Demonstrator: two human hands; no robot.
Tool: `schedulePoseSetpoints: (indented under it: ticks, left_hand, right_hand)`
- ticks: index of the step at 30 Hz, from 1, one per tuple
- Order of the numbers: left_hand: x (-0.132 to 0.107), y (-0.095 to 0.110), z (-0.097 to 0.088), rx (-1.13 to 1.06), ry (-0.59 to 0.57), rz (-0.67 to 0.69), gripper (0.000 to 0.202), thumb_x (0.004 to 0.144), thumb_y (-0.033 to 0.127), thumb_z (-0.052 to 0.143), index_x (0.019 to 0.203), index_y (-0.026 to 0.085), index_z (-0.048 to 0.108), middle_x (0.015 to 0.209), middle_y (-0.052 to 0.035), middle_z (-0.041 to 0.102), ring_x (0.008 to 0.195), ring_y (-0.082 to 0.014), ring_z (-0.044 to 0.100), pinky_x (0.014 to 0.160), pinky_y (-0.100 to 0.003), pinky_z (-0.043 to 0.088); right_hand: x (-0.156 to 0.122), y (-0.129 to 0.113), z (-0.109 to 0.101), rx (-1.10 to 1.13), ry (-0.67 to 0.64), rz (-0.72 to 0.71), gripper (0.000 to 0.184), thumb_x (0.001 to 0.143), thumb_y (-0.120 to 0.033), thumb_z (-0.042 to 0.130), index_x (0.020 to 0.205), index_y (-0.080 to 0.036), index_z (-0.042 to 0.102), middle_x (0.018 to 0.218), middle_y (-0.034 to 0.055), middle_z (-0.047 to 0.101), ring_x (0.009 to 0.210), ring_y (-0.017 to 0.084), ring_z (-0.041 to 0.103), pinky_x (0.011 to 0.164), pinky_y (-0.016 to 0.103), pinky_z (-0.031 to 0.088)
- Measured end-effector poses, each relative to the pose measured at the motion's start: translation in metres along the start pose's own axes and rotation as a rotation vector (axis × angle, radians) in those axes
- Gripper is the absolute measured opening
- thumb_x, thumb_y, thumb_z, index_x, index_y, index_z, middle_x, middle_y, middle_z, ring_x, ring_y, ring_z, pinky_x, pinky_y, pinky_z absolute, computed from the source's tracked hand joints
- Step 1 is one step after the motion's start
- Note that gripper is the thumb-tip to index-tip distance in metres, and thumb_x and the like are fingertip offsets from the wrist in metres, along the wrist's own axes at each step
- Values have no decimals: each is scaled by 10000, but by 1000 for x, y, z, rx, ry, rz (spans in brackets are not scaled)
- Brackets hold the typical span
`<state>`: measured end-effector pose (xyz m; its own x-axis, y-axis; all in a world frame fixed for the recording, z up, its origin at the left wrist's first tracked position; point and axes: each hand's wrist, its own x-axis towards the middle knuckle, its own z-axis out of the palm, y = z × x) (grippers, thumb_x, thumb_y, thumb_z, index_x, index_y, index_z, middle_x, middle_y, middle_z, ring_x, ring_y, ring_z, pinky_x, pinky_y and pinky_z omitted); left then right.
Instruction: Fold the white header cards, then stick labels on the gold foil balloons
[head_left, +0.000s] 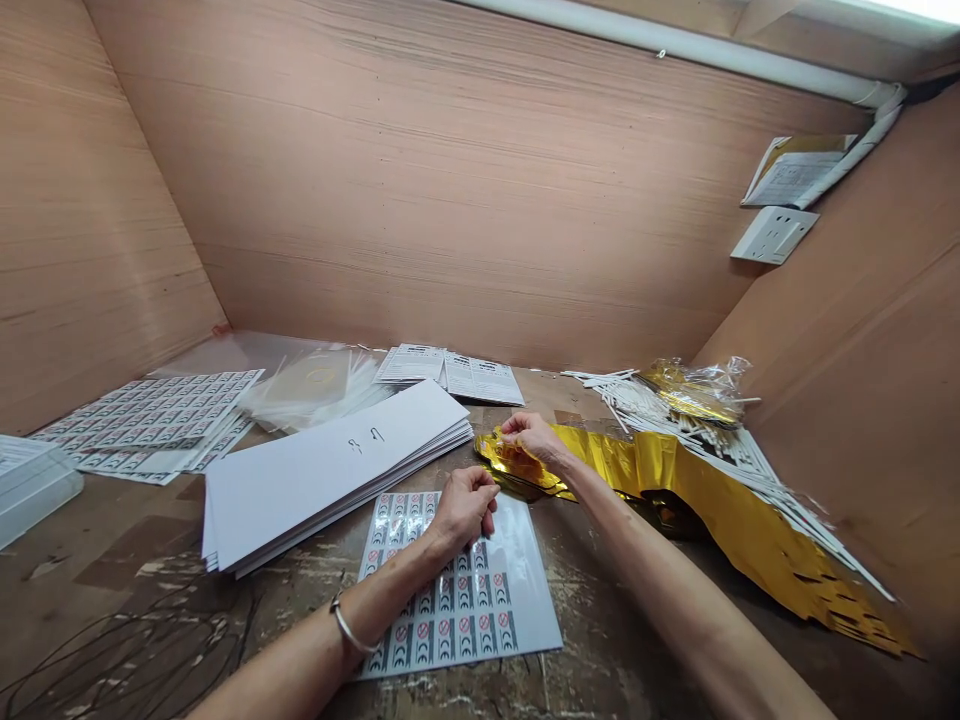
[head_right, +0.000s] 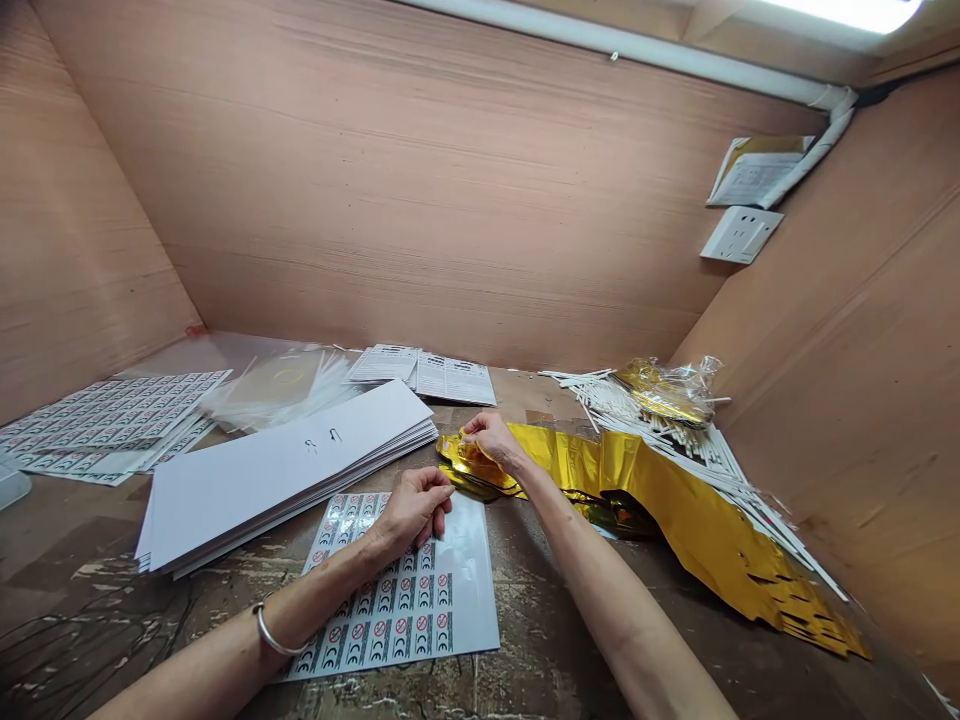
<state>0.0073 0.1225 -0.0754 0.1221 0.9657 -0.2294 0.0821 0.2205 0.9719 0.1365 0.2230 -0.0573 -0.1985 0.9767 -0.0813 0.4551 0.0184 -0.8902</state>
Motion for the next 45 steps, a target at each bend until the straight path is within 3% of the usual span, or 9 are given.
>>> schedulePoseSetpoints:
  ticks: [11,15,18,23,27,32,35,39,45]
  left_hand:
    - [2,-5,-2,-42,-8,-5,126,758,214,417,642,167,424,358,34,501,170,-63,305,224,-155,165]
    - [11,11,-10,106,112,-83,222,806,323,398,660,161,441,358,10,514,186,-88,353,248,-173,226]
    - [31,24,-15,223,210,-122,273,794,373,432,652,146,485,298,8,468,171,-109,338,260,-195,237]
    - [62,32,-16,346,318,-135,83,668,145,556,587,130,542,231,25,374,238,-148,420,328,-207,279]
    - [68,34,-16,355,320,-102,130,613,70,553,507,146,549,267,4,416,346,-145,499,378,-189,301]
    - [64,39,-12,322,270,-97,241,633,126,525,395,143,494,241,-3,388,234,-104,362,315,-203,251]
    - [61,42,-9,286,270,-91,218,676,173,511,461,135,511,254,10,401,213,-91,332,294,-196,240]
    - [55,44,-11,239,270,-94,267,763,351,474,637,127,545,287,16,431,226,-112,382,284,-193,254]
    - [50,39,-10,202,240,-95,331,733,461,509,703,132,527,309,21,452,219,-120,387,268,-198,253]
  right_hand:
    - [1,11,10,-392,92,-150,22,666,-136,561,674,-155,568,687,9,582,675,124,516,600,215,343]
    - [-11,14,21,-581,186,-231,114,782,-149,463,803,-160,574,877,64,554,772,142,506,656,240,327]
    - [-22,14,24,-808,224,-299,204,857,-233,390,809,-161,574,868,67,529,747,141,502,642,243,336]
    - [-48,16,28,-957,192,-509,234,821,-377,477,828,-160,566,920,85,518,892,194,454,717,273,355]
    - [-58,19,36,-1035,245,-509,145,814,-276,488,859,-155,555,918,98,527,870,212,442,705,300,354]
    - [-52,18,43,-1100,269,-517,193,815,-102,377,801,-126,569,846,117,544,781,215,455,665,316,347]
    - [-47,16,43,-994,309,-474,185,785,-75,389,781,-117,569,826,122,554,785,210,468,681,310,344]
    - [-37,18,36,-590,395,-320,89,733,-166,504,669,-145,563,727,56,566,701,161,490,638,261,346]
    - [-23,28,17,-140,352,-212,273,678,-386,550,541,-152,579,511,-11,539,510,106,463,492,211,333]
